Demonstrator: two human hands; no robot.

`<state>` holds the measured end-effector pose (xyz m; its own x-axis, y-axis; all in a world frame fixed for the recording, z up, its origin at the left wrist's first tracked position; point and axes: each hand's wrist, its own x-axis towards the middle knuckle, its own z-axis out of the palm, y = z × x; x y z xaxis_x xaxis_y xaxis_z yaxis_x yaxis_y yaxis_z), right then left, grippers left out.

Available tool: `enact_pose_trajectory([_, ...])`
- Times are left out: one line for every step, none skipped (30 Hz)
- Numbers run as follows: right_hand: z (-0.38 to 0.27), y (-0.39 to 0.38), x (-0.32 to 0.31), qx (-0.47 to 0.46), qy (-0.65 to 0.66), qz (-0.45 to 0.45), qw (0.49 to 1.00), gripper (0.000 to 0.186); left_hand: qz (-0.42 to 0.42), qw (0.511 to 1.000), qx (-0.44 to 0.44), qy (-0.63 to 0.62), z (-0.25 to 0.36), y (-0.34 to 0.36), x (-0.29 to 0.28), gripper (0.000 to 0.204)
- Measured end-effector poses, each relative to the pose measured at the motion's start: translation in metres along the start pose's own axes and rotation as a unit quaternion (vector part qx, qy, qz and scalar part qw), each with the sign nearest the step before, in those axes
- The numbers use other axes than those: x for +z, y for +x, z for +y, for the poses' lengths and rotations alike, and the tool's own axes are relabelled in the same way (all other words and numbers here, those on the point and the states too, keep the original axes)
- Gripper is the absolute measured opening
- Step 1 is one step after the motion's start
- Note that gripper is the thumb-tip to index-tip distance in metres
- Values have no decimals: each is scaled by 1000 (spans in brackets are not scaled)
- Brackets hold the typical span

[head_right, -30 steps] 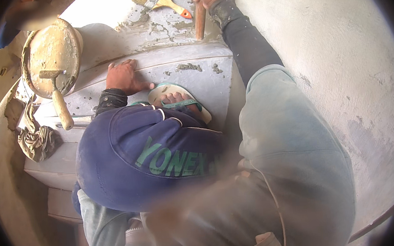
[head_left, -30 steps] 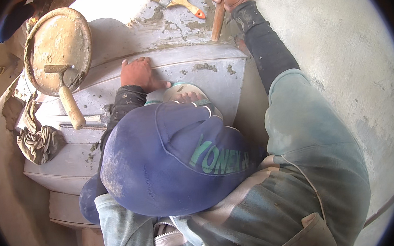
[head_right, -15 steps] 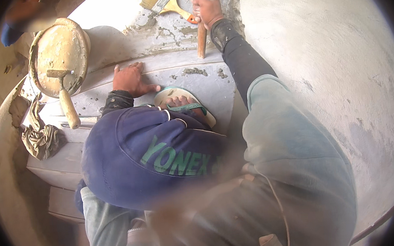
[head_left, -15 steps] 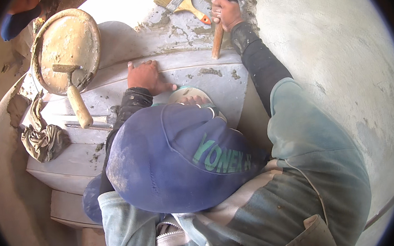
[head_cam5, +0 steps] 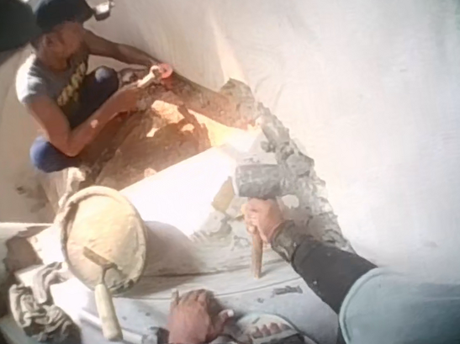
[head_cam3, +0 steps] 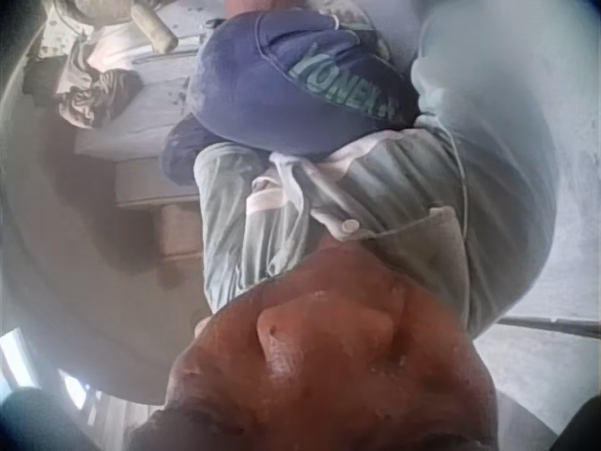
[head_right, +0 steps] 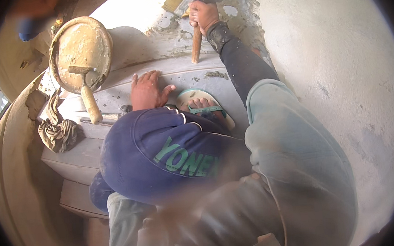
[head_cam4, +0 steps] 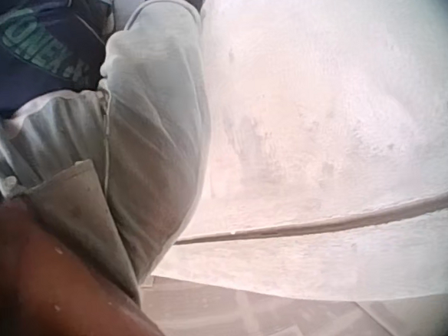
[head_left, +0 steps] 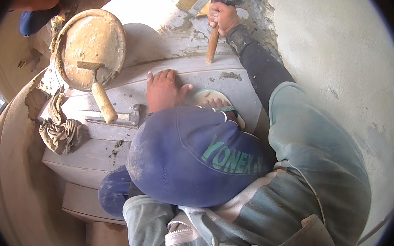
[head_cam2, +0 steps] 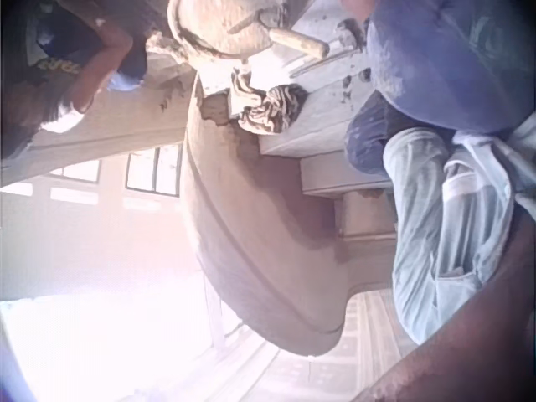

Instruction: The person applies mortar to a concrete staircase step using a trowel, levels the surface with a straight edge, and positions a tile piece onto the step. They use a rubber mallet to tap the tile into place and a brush to clean the surface and edges.

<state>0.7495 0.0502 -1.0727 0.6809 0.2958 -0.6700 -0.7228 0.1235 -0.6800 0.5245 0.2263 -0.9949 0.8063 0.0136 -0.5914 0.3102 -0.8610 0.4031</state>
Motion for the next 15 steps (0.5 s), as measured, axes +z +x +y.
enact_pose_trajectory([-1,3,7,5,-9,-7,1000,29,-12,1000,-6,2,2,2,-4,68])
enact_pose_trajectory([-5,9,12,12,-24,-11,1000,30,-25,1000,-11,5,3,5,-7,69])
enact_pose_trajectory([-8,15,18,-2,-16,-16,1000,31,-41,999,-17,6,5,5,-7,70])
enact_pose_trajectory([-14,25,23,-16,-7,-21,1000,32,-63,998,-21,22,6,6,-8,73])
enact_pose_trajectory([-20,35,29,-30,2,-25,999,33,-53,998,-19,25,5,8,-9,73])
enact_pose_trajectory([-32,42,46,-70,22,-21,997,36,-47,998,-19,28,5,7,-9,73])
enact_pose_trajectory([-26,43,51,-67,14,-31,997,35,-43,999,-15,28,6,5,-9,73])
enact_pose_trajectory([-20,45,56,-65,7,-40,997,35,-45,999,-17,21,7,3,-10,73])
enact_pose_trajectory([-15,44,62,-64,0,-47,997,35,-48,999,-16,13,8,3,-12,73])
enact_pose_trajectory([25,35,60,12,-18,3,1000,31,-46,999,-14,8,9,4,-16,73])
enact_pose_trajectory([25,39,65,34,-2,-16,999,27,-71,997,-24,17,11,5,-20,73])
enact_pose_trajectory([25,41,71,43,-5,-21,999,26,-91,995,-38,27,14,9,-24,74])
enact_pose_trajectory([28,35,74,57,-7,-16,998,26,-119,991,-46,36,15,8,-25,74])
enact_pose_trajectory([27,32,76,45,-18,-32,998,25,-103,994,-40,24,12,8,-25,74])
enact_pose_trajectory([25,33,76,31,-29,-52,998,25,-91,995,-37,23,12,7,-24,74])
